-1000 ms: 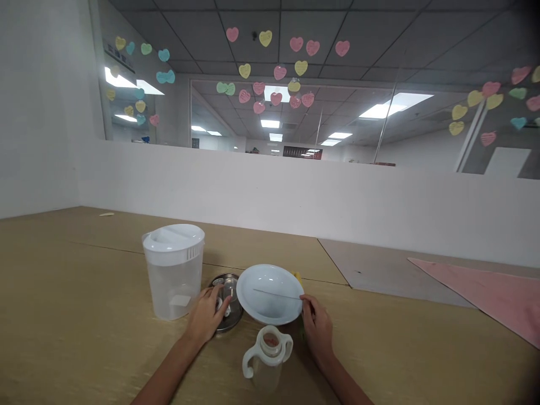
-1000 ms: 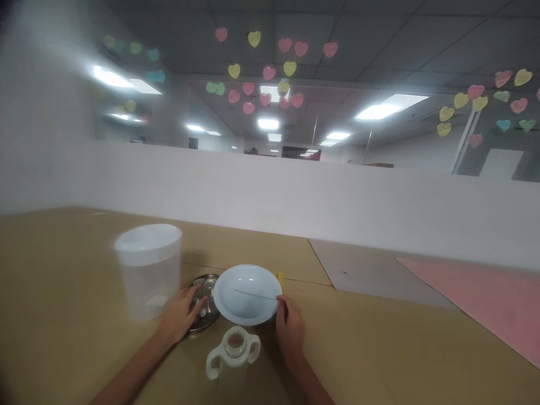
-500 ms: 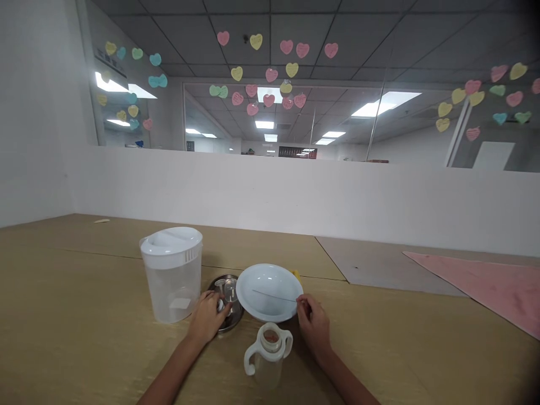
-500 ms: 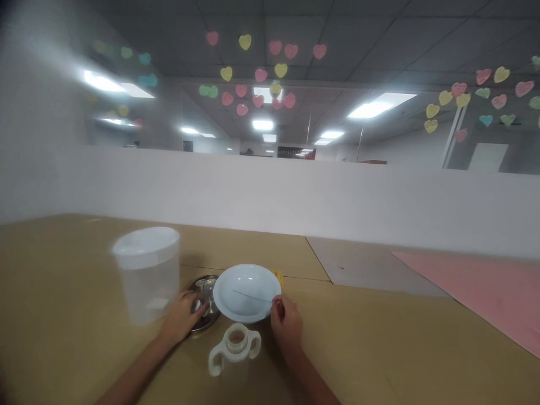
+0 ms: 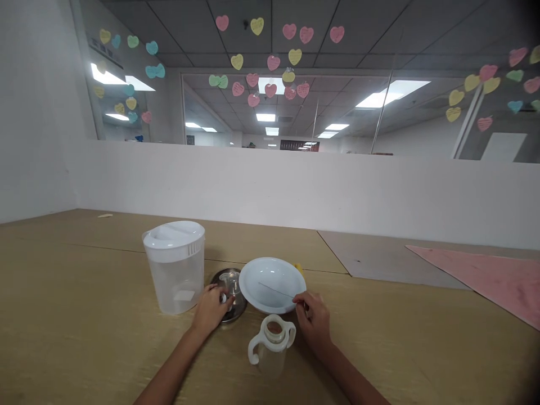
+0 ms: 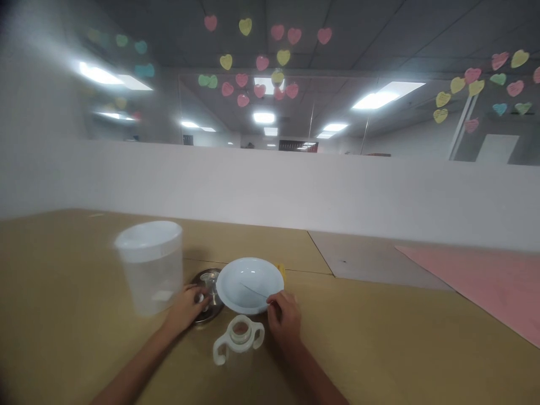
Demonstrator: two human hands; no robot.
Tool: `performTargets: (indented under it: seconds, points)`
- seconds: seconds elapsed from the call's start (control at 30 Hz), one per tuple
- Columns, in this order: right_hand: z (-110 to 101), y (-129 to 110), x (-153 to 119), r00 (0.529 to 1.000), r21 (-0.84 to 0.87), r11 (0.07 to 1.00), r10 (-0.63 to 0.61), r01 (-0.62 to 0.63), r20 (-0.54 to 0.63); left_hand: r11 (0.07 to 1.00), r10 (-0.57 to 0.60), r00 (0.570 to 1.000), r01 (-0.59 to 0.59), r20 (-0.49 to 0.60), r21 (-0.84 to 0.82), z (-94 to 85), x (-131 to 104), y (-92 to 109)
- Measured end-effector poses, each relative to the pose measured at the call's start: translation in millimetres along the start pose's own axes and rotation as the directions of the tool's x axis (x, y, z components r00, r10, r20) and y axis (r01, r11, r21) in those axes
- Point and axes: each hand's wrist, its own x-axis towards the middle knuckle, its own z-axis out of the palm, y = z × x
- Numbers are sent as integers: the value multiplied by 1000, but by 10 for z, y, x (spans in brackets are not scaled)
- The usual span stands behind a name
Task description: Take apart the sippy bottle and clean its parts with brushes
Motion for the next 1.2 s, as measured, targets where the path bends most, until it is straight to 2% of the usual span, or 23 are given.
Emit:
performTargets:
  seconds: [0.1, 0.17, 0.37, 0.63, 0.8, 1.2]
  points:
    - [-13, -60, 6, 993, 11, 994, -113, 112, 25, 1000, -9, 1000, 9, 19, 0, 3, -9, 25]
    - [-19, -80, 1, 990, 15, 990, -138, 138, 36, 1000, -4, 1000, 4, 30, 1, 4, -19, 35]
    - [-24, -93, -4, 987, 59, 987, -153, 150, 43, 1000, 13, 999, -12, 45, -6, -9, -4, 34]
    - [-20, -76, 0, 979, 72, 977, -203, 200, 34, 1000, -11, 1000, 11, 0, 9, -22, -42, 108]
    - [-33, -95, 17, 977, 56, 977, -209, 207, 46, 999, 0, 1000, 1, -17, 43, 9, -50, 86]
    - [-31, -99, 17, 974, 55, 972, -228, 227, 8, 992, 86, 996, -87, 16, 88, 22, -19, 40]
